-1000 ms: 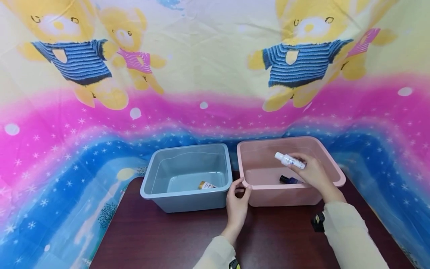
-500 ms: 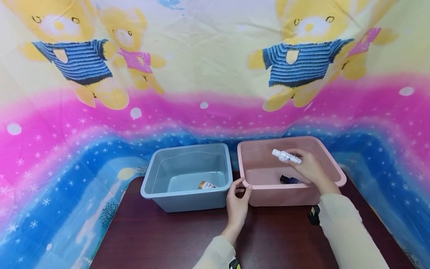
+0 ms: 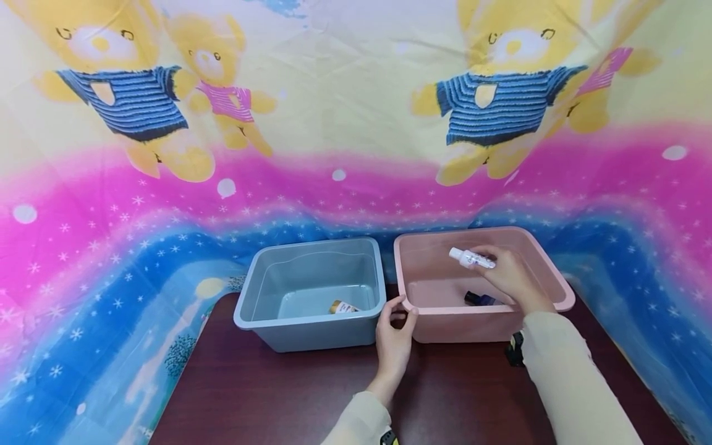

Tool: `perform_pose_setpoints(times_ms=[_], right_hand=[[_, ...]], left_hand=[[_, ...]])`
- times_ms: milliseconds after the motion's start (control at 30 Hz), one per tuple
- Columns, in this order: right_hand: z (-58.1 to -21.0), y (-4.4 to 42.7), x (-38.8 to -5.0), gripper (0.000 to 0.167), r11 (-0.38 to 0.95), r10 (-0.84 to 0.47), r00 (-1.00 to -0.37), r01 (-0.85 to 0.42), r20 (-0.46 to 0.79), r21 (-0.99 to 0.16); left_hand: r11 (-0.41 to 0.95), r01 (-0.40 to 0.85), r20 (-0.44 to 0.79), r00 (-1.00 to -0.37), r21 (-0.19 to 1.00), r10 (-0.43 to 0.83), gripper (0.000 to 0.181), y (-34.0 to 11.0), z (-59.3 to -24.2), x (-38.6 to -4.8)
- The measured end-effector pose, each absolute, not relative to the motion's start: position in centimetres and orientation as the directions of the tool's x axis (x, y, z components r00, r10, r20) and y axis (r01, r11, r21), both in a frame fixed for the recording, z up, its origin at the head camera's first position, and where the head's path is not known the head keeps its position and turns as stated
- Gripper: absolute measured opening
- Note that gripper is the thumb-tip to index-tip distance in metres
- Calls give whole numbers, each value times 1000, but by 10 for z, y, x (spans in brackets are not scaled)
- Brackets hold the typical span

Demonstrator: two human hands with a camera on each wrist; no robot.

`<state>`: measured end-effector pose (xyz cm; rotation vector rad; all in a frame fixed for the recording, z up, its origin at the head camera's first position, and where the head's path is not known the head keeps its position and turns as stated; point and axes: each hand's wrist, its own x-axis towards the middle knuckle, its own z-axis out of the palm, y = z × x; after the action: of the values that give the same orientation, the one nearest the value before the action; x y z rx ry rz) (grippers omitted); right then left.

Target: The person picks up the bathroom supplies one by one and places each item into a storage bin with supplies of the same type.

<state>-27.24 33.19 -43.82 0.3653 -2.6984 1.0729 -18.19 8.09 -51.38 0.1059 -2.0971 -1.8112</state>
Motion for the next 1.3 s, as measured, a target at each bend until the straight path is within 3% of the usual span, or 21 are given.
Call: perform_pose_setpoints(times_ms=[533, 1000, 1300], right_hand=[[-442, 337, -280, 33, 715, -195, -939, -334, 283, -615], [-447, 341, -279, 36, 697, -178, -964, -264, 196, -667], [-450, 343, -280, 38, 702, -185, -960, -279, 211, -655]], left_hand=[[179, 178, 225, -929, 968, -292, 30, 81, -514, -183], [175, 192, 237, -928, 966, -289, 30, 81, -513, -181], [182, 180, 228, -929, 967, -290, 30, 80, -513, -181]])
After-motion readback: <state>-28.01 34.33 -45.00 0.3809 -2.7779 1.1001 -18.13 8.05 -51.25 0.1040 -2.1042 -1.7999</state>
